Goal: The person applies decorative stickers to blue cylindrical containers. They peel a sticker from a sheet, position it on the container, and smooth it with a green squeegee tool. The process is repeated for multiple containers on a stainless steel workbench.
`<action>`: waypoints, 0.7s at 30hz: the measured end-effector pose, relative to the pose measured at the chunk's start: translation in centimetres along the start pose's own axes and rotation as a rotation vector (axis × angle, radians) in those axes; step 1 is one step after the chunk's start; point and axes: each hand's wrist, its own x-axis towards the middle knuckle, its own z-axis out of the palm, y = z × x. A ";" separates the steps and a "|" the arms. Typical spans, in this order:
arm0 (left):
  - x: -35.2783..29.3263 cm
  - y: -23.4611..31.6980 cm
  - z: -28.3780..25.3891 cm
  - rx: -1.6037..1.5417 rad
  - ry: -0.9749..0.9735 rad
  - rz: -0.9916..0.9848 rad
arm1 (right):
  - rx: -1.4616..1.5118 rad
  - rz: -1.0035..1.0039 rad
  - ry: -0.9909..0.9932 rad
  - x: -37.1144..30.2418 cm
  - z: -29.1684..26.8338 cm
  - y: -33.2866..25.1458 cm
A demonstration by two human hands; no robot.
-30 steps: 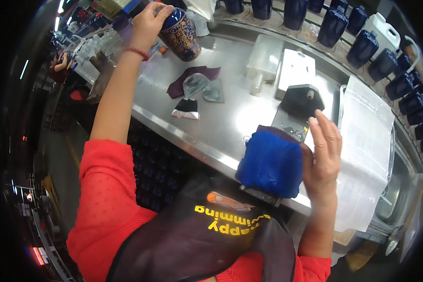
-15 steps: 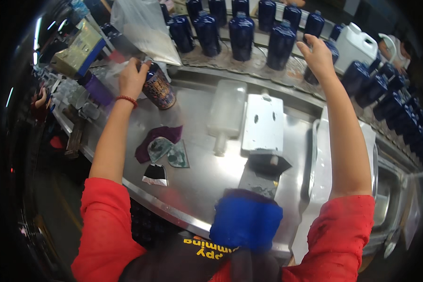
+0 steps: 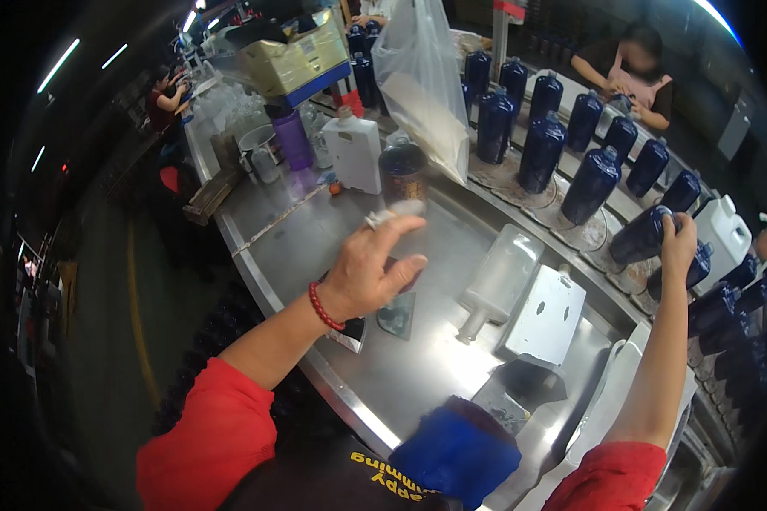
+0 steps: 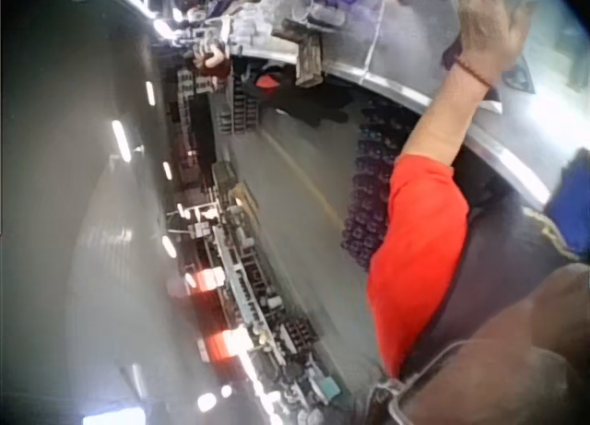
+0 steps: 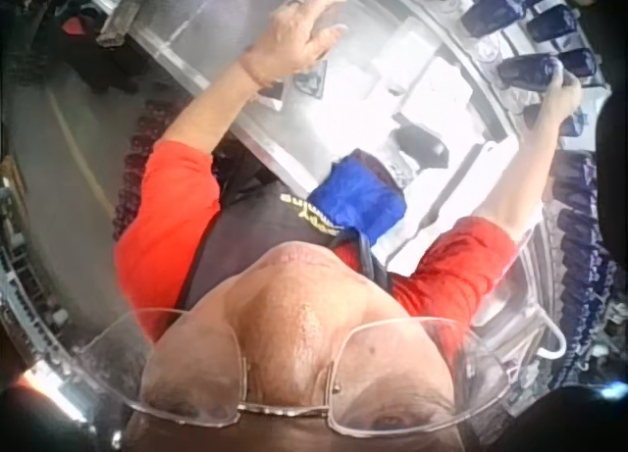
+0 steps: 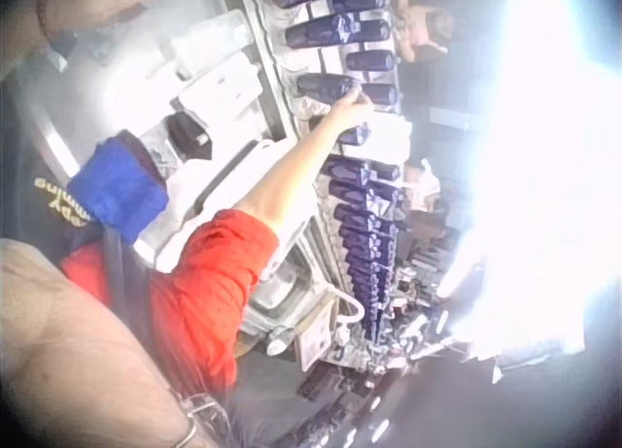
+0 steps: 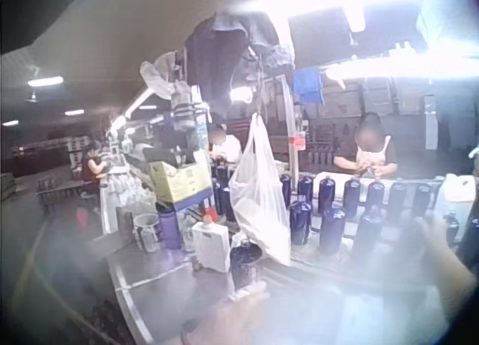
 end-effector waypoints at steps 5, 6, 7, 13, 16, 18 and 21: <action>-1.1 5.2 -0.1 -0.250 -0.101 -0.087 | 0.142 -0.283 -0.129 -2.8 -13.8 -6.1; -0.7 6.5 0.0 -0.320 -0.142 -0.109 | 0.192 -0.372 -0.155 -3.5 -17.0 -8.1; -0.2 7.9 0.0 -0.384 -0.237 -0.140 | 0.208 -0.360 -0.202 -4.4 -20.0 -10.2; 4.5 15.5 0.9 -0.938 -0.463 -0.197 | 0.812 -0.034 -0.664 -11.3 -28.1 -22.3; 2.5 17.5 1.1 -1.284 -0.499 -0.364 | 0.953 0.149 -0.706 -17.0 -26.4 -24.8; -0.1 17.9 1.3 -1.355 -0.515 -0.543 | 0.907 0.318 -0.696 -20.4 -24.9 -25.5; -2.8 17.6 2.0 -1.593 -0.520 -0.824 | 0.753 0.371 -0.650 -24.4 -23.7 -25.5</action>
